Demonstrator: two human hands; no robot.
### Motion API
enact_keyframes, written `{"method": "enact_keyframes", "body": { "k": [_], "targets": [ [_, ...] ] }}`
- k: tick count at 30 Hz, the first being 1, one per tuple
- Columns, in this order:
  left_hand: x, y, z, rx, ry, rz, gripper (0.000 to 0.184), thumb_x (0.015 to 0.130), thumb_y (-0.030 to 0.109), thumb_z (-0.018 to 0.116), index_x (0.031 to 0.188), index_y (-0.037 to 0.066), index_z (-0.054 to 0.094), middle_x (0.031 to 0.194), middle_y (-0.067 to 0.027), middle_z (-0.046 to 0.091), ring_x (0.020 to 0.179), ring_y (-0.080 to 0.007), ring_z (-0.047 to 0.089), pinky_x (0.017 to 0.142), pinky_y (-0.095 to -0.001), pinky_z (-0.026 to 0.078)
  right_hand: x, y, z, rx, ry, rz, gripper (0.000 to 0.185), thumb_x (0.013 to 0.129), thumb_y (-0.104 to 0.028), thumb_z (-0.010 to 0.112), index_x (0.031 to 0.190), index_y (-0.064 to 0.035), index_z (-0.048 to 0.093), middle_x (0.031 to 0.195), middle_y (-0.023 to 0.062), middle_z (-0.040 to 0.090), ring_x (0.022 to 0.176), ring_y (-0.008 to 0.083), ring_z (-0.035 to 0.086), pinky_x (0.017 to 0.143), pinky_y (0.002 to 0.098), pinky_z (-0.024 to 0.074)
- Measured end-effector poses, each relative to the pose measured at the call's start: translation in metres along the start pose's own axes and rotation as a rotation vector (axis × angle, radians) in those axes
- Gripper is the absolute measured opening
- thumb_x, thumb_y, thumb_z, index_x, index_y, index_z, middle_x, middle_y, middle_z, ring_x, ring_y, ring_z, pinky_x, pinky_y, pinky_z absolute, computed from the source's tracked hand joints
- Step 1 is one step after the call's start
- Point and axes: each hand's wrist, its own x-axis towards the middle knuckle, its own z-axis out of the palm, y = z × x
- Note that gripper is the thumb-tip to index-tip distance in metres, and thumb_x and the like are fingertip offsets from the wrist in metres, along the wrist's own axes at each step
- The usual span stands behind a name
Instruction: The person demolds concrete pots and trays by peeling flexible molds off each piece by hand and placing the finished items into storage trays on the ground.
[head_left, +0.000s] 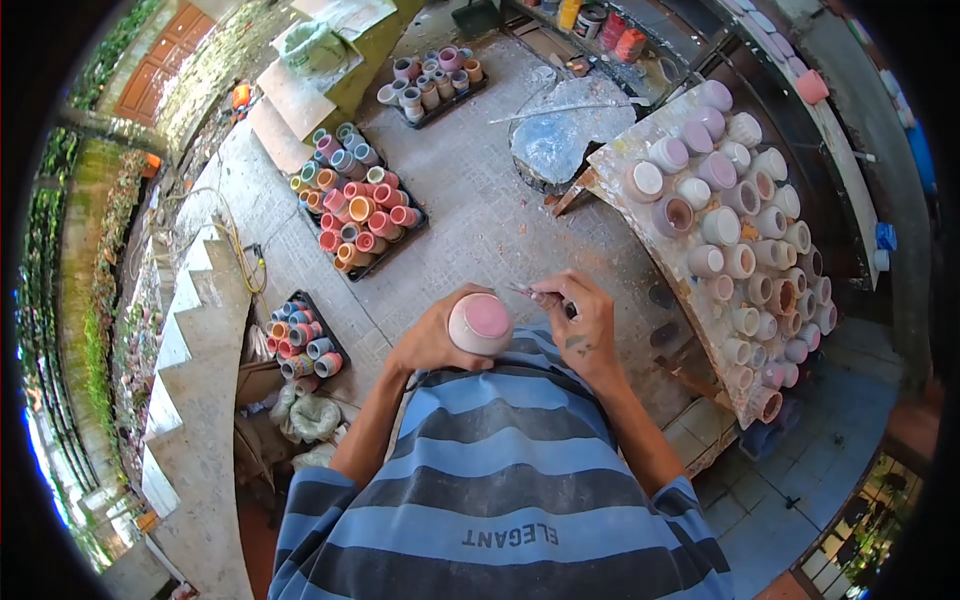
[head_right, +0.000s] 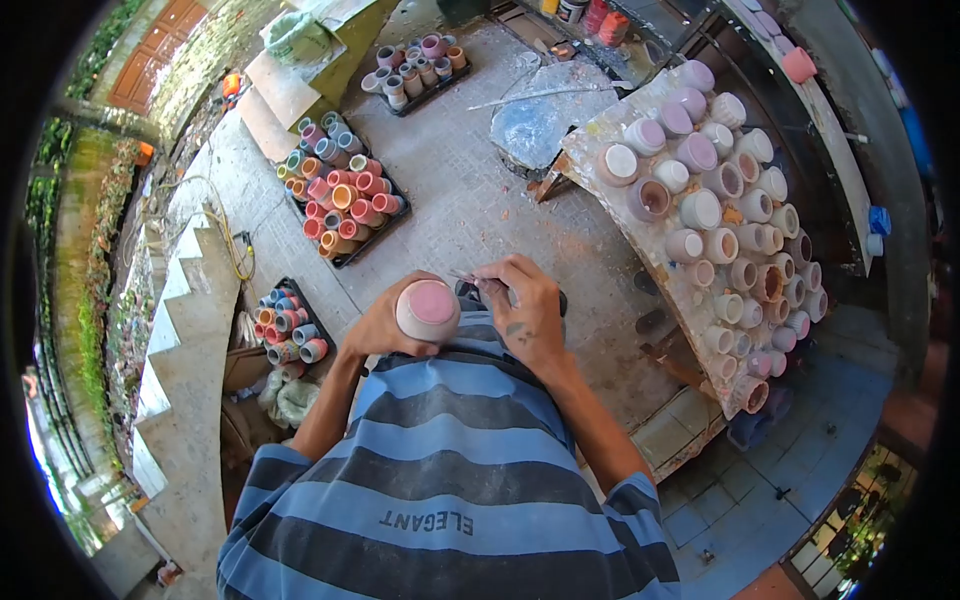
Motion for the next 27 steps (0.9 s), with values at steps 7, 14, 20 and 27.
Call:
{"method": "enact_keyframes", "body": {
  "k": [7,14,20,27],
  "targets": [
    [0.003,0.020,0.022,0.309,0.343,-0.025,0.080,0.057,0.021,0.090,0.125,0.003,0.051,0.113,-0.0173,0.064,0.107,-0.0311,0.064,0.093,-0.0397,0.051,0.003,0.001,0.014,-0.039,0.032,0.080,0.017,0.080,0.003,0.070,0.095,-0.0042,0.072,0.084,0.0121,0.066,0.076,0.0302,0.066,0.067,0.0365,0.0523],
    [0.011,0.009,0.036,0.311,0.424,-0.046,0.079,0.055,0.018,0.090,0.122,0.002,0.052,0.110,-0.0168,0.065,0.103,-0.0321,0.065,0.091,-0.0392,0.052,-0.016,0.002,0.020,-0.100,-0.002,-0.059,0.022,0.079,0.007,0.067,0.096,-0.0056,0.072,0.084,0.0120,0.066,0.078,0.0307,0.066,0.068,0.0372,0.0526],
    [0.014,0.011,0.041,0.263,0.473,-0.037,0.077,0.056,0.017,0.090,0.120,0.002,0.052,0.108,-0.0175,0.066,0.101,-0.0320,0.067,0.089,-0.0395,0.053,0.000,0.008,0.021,-0.005,0.146,0.065,0.022,0.078,0.008,0.066,0.093,-0.0053,0.072,0.085,0.0116,0.067,0.078,0.0302,0.066,0.069,0.0359,0.0527],
    [0.019,0.003,0.043,0.269,0.490,-0.113,0.080,0.057,0.018,0.090,0.123,0.002,0.049,0.106,-0.0173,0.066,0.100,-0.0301,0.067,0.088,-0.0390,0.053,-0.024,-0.005,0.012,-0.058,0.066,0.022,0.018,0.079,0.006,0.068,0.093,-0.0056,0.073,0.084,0.0114,0.068,0.074,0.0281,0.066,0.068,0.0337,0.0526]
  ]
}}
